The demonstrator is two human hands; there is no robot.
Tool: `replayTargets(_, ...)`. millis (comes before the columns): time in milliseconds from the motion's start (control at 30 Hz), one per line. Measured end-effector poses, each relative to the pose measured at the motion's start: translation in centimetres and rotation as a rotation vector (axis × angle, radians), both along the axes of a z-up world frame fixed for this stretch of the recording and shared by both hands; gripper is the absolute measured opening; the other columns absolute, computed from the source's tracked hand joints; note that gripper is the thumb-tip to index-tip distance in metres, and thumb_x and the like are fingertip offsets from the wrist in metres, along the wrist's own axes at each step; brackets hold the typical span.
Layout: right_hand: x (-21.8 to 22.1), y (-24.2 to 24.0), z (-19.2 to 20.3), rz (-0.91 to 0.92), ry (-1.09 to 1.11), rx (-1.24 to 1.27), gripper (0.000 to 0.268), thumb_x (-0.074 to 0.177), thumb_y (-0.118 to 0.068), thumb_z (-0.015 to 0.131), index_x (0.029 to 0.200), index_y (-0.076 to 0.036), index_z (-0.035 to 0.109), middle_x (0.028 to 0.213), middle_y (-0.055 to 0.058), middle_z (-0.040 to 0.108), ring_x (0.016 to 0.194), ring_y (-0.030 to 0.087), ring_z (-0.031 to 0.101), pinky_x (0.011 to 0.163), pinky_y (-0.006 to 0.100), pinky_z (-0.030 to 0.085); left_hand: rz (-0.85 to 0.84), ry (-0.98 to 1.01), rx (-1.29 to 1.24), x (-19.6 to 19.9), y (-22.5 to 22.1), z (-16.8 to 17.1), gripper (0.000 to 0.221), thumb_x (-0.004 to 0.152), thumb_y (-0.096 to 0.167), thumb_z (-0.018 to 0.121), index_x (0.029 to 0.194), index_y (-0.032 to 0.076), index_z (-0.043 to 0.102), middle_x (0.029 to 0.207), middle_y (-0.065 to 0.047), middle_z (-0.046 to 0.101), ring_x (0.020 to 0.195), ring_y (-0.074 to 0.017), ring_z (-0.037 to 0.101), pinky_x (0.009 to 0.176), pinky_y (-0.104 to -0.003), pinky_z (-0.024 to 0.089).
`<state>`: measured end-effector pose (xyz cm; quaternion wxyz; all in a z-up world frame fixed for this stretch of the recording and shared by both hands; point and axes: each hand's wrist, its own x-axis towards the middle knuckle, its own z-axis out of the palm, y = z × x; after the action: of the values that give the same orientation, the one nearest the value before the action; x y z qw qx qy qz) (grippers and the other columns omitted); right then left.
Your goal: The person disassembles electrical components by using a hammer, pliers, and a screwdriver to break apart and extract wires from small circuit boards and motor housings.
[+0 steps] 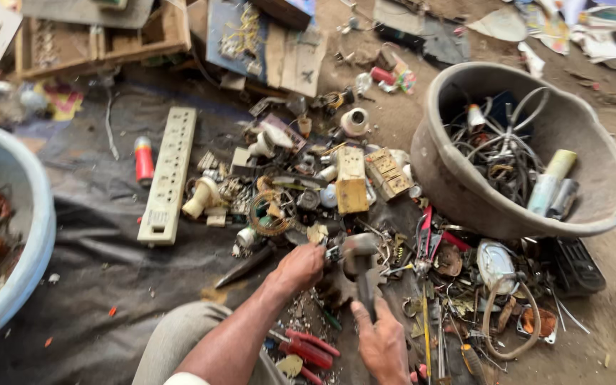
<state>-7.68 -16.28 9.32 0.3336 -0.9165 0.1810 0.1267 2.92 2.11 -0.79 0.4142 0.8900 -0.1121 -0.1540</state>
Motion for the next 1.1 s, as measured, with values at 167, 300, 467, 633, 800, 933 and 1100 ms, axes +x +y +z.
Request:
replayTargets(167, -1.7, 0.4, 0.9, -0.019, -0.344, 0.051, 0.051, 0.093, -0.046, 0.060, 0.127, -0.008, 0.064, 0.071, 0.010, 0.069, 0.060, 0.021, 0.067, 0.055, 0.043, 0.054, 0.017, -0.019, 0.006, 0.1, -0.3, -0.6, 0.028, 0.091, 0.009, 0.040, 0.091, -0.005, 0.064, 0.100, -0.028, 0.067, 0.095, -0.0447, 0.067, 0.085, -0.053, 0.054)
replayTargets(300, -0.5, -0.3, -1.3, 0.010, -0.032, -0.042, 0.047, 0.095, -0.047, 0.060, 0.127, -0.012, 0.063, 0.071, 0.012, 0.072, 0.064, 0.021, 0.071, 0.064, 0.042, 0.055, -0.001, 0.023, 0.006, -0.1, -0.2, 0.0, 0.030, 0.097, 0.008, 0.036, 0.090, -0.005, 0.062, 0.099, -0.028, 0.067, 0.093, -0.0437, 0.068, 0.087, -0.052, 0.053)
replayTargets(467, 0.3, -0.7, -2.5, 0.058, 0.026, -0.019, 0.048, 0.092, -0.046, 0.065, 0.127, -0.013, 0.066, 0.067, 0.015, 0.068, 0.060, 0.023, 0.065, 0.059, 0.041, 0.053, 0.037, -0.077, -0.017, 0.6, 0.0, 0.0, 0.022, 0.090, 0.008, 0.044, 0.090, -0.001, 0.064, 0.096, -0.027, 0.068, 0.092, -0.0449, 0.067, 0.081, -0.054, 0.054)
replayTargets(633, -0.6, -0.3, -0.6, -0.100, -0.009, 0.357, 0.043, 0.094, -0.040, 0.061, 0.121, -0.008, 0.066, 0.064, 0.005, 0.061, 0.043, 0.015, 0.056, 0.038, 0.033, 0.045, -0.014, 0.114, -0.010, 0.4, -0.1, -0.5, 0.021, 0.092, 0.007, 0.047, 0.093, -0.004, 0.065, 0.097, -0.029, 0.070, 0.092, -0.0439, 0.068, 0.081, -0.052, 0.055)
replayTargets(800, -0.8, -1.5, -3.1, -0.358, 0.038, 0.985, 0.035, 0.094, -0.031, 0.059, 0.114, -0.002, 0.056, 0.063, 0.007, 0.060, 0.038, 0.016, 0.053, 0.031, 0.031, 0.045, 0.055, 0.287, -0.216, 1.6, 0.3, -0.6, 0.027, 0.100, 0.025, 0.056, 0.106, 0.000, 0.065, 0.103, -0.022, 0.069, 0.098, -0.0374, 0.070, 0.084, -0.045, 0.052)
replayTargets(933, -1.3, -2.5, -6.6, -0.520, 0.186, 1.015, 0.029, 0.094, -0.021, 0.066, 0.114, -0.004, 0.052, 0.066, 0.006, 0.056, 0.042, 0.017, 0.052, 0.034, 0.034, 0.045, 0.134, 0.489, -0.663, 1.9, 0.1, -0.9, 0.024, 0.099, 0.021, 0.057, 0.105, -0.001, 0.066, 0.095, -0.012, 0.070, 0.091, -0.0276, 0.067, 0.081, -0.041, 0.056)
replayTargets(1100, -1.0, -2.3, -6.5, -0.001, 0.296, -0.026, 0.040, 0.093, -0.043, 0.076, 0.099, -0.004, 0.075, 0.071, 0.005, 0.071, 0.064, 0.011, 0.067, 0.067, 0.030, 0.052, 0.090, 0.762, -0.973, 1.0, 0.4, 1.2, 0.025, 0.099, 0.017, 0.051, 0.100, -0.002, 0.067, 0.079, -0.012, 0.069, 0.067, -0.0217, 0.068, 0.064, -0.042, 0.060)
